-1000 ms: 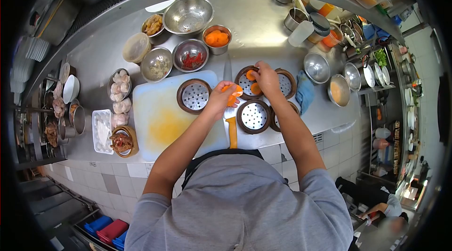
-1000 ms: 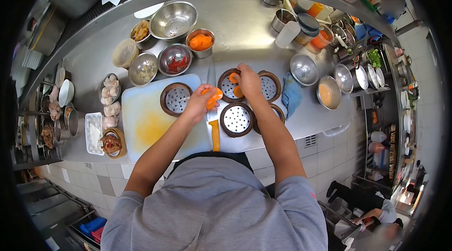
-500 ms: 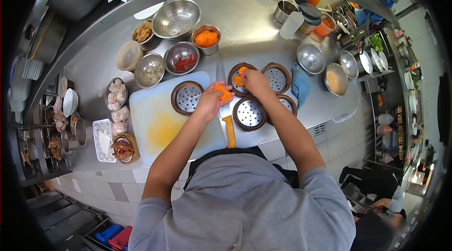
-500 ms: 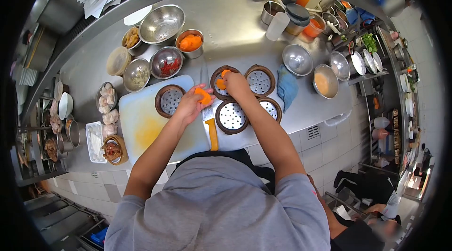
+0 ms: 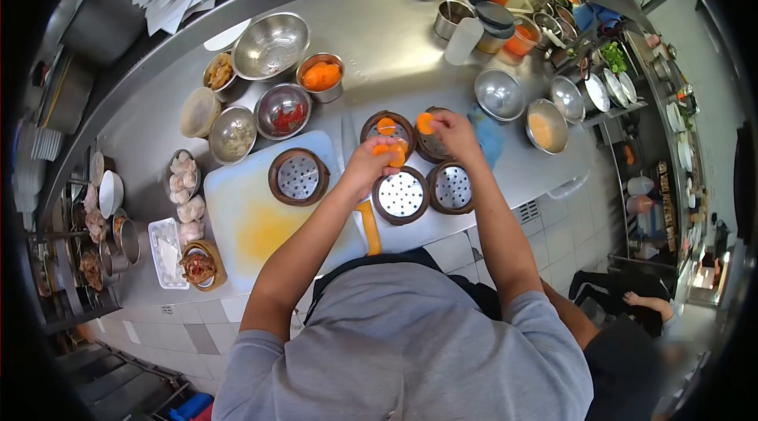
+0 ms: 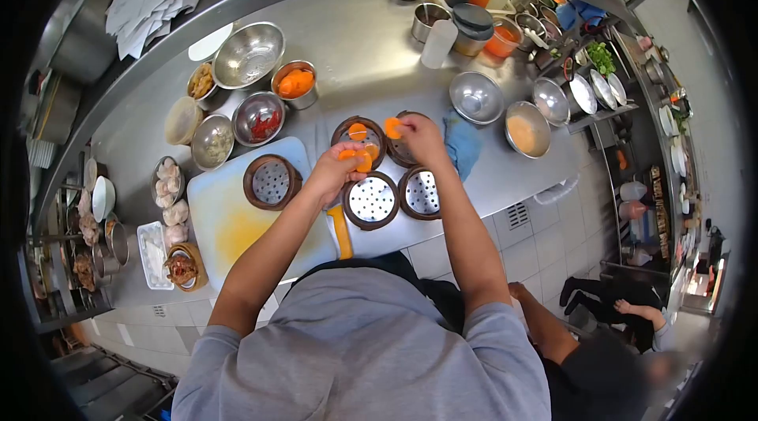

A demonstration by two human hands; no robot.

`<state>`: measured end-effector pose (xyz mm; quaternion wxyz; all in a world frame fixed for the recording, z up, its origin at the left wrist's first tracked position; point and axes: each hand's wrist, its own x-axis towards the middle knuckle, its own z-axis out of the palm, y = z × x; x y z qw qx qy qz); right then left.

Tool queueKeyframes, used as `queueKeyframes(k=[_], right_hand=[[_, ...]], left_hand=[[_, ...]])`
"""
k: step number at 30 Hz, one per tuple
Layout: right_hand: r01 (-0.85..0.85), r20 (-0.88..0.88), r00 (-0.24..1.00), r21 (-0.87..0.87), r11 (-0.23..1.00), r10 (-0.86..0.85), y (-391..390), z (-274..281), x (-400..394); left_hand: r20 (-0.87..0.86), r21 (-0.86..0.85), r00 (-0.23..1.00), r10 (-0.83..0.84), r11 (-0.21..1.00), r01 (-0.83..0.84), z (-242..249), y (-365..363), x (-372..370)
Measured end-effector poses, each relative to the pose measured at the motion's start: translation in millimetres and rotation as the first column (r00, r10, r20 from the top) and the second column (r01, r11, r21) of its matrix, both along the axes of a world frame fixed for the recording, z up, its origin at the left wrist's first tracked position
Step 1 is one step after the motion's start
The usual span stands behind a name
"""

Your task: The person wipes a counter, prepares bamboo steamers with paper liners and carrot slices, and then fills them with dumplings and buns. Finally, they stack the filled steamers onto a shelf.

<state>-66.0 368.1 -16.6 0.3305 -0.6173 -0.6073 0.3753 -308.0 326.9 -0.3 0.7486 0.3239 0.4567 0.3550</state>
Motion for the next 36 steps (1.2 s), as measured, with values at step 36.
queueKeyframes(k=[36], right_hand=[[-0.078, 0.505, 0.861, 0.023, 0.997, 0.056, 4, -25, 69]], left_hand=[[-0.125, 0.023, 0.969, -0.211, 0.976, 0.216, 4, 24, 52]])
